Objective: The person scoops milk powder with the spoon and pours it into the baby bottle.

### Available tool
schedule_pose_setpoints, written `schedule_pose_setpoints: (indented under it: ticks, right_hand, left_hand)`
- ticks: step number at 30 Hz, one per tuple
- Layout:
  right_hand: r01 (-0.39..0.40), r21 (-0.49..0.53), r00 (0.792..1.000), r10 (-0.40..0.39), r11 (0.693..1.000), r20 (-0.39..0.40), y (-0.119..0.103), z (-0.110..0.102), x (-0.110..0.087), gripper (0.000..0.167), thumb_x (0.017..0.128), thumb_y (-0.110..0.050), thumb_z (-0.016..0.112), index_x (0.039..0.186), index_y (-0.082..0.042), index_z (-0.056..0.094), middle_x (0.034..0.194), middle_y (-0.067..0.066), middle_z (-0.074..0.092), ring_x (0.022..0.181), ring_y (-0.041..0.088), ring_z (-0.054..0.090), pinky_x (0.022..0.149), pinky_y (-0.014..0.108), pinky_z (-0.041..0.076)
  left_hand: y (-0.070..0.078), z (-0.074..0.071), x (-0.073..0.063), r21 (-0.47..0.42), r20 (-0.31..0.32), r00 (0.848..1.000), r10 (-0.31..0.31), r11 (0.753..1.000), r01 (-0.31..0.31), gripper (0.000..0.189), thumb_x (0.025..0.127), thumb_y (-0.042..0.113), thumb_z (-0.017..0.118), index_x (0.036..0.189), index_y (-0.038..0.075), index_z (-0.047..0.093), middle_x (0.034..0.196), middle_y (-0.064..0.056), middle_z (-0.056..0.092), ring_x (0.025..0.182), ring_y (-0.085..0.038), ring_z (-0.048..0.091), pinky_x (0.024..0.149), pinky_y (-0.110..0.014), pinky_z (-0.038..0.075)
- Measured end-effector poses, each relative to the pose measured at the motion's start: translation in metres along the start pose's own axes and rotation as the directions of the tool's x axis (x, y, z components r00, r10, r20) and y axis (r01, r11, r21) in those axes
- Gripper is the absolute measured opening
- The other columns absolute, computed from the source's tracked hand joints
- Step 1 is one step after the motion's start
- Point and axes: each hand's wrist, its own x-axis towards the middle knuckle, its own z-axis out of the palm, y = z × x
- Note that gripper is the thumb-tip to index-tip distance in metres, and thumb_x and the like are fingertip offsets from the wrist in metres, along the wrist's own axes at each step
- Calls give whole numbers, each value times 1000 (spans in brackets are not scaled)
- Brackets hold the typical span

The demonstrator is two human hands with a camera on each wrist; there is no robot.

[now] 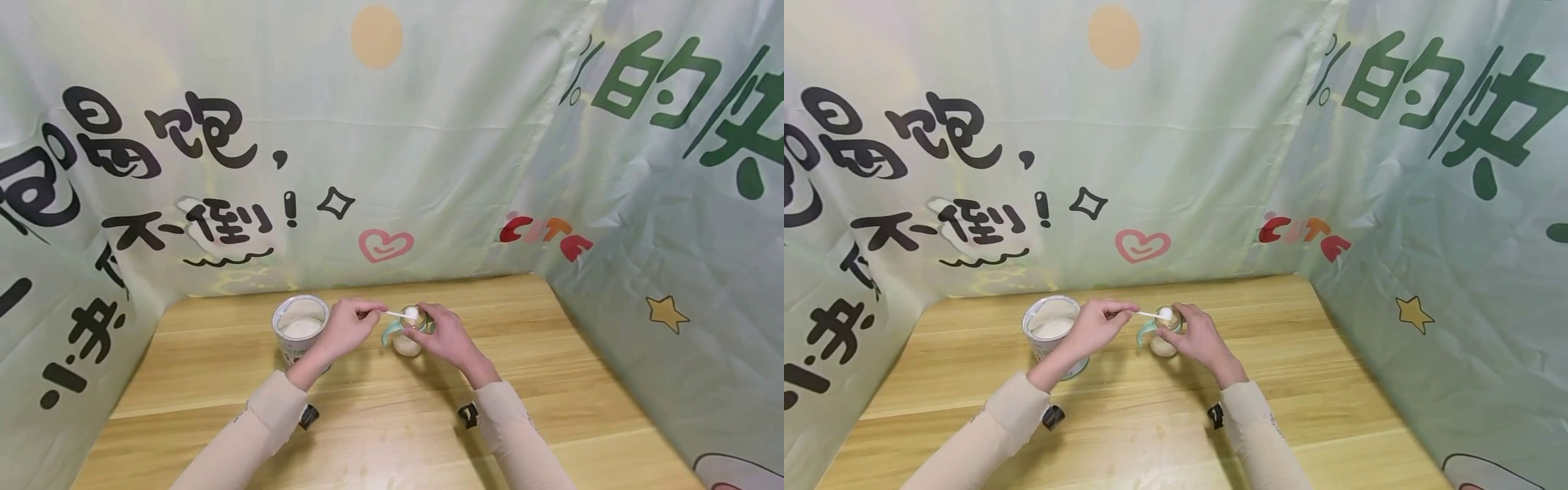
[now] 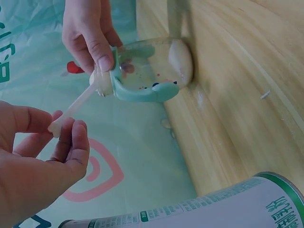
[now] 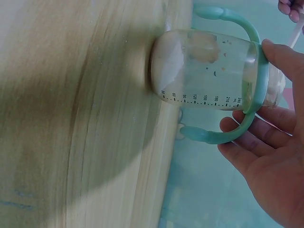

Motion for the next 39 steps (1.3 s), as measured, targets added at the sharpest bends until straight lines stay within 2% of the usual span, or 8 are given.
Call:
schedule_pose_setpoints:
  ticks: [7,13,20,26,30,39]
  right_hand:
    - [0,4,1000,0,1000,-3,0,0,0,56,91,-36,84,135,-5,66,129,18,71,118,33,67,98,51,57]
    - [7,-4,1000,-7,1000,-7,0,0,0,57,91,-37,83,136,-5,66,130,18,70,119,34,67,99,51,57]
    - [33,5,999,-33,999,-14,-3,-2,-1,57,91,-34,83,135,-2,66,130,20,70,119,35,68,98,51,57]
    - [29,2,1000,-29,1000,-10,-4,-2,-2,54,91,-34,83,133,-3,67,127,19,71,114,33,69,94,48,57]
    - [29,5,1000,-29,1000,-8,-3,-2,-2,54,91,-33,83,133,-3,67,128,19,71,115,33,69,94,48,57]
    - [37,12,999,-36,999,-13,-2,-2,-1,54,91,-33,84,134,-4,67,128,18,71,116,34,69,96,49,57]
  left_hand:
    - [-2,0,-1,25,31,999,16,1000,-17,23,97,6,64,111,7,83,113,-10,79,73,-8,60,56,-19,44]
    - [-3,0,-1,33,31,999,15,999,-16,23,98,8,64,112,8,83,111,-11,78,71,-10,59,55,-19,42]
    - [-4,1,-1,45,6,999,33,998,-33,22,98,8,66,110,11,84,110,-7,79,81,-9,66,64,-21,50]
    - [-6,2,-2,52,27,999,32,998,-33,22,98,7,65,111,8,83,113,-8,79,77,-10,63,54,-21,44]
    - [-5,2,-2,52,27,999,25,998,-27,22,99,8,65,110,10,84,113,-8,79,75,-10,62,54,-21,44]
    - [-5,2,0,61,18,999,26,998,-27,22,102,12,65,114,13,83,96,-3,75,75,-11,58,63,-23,46]
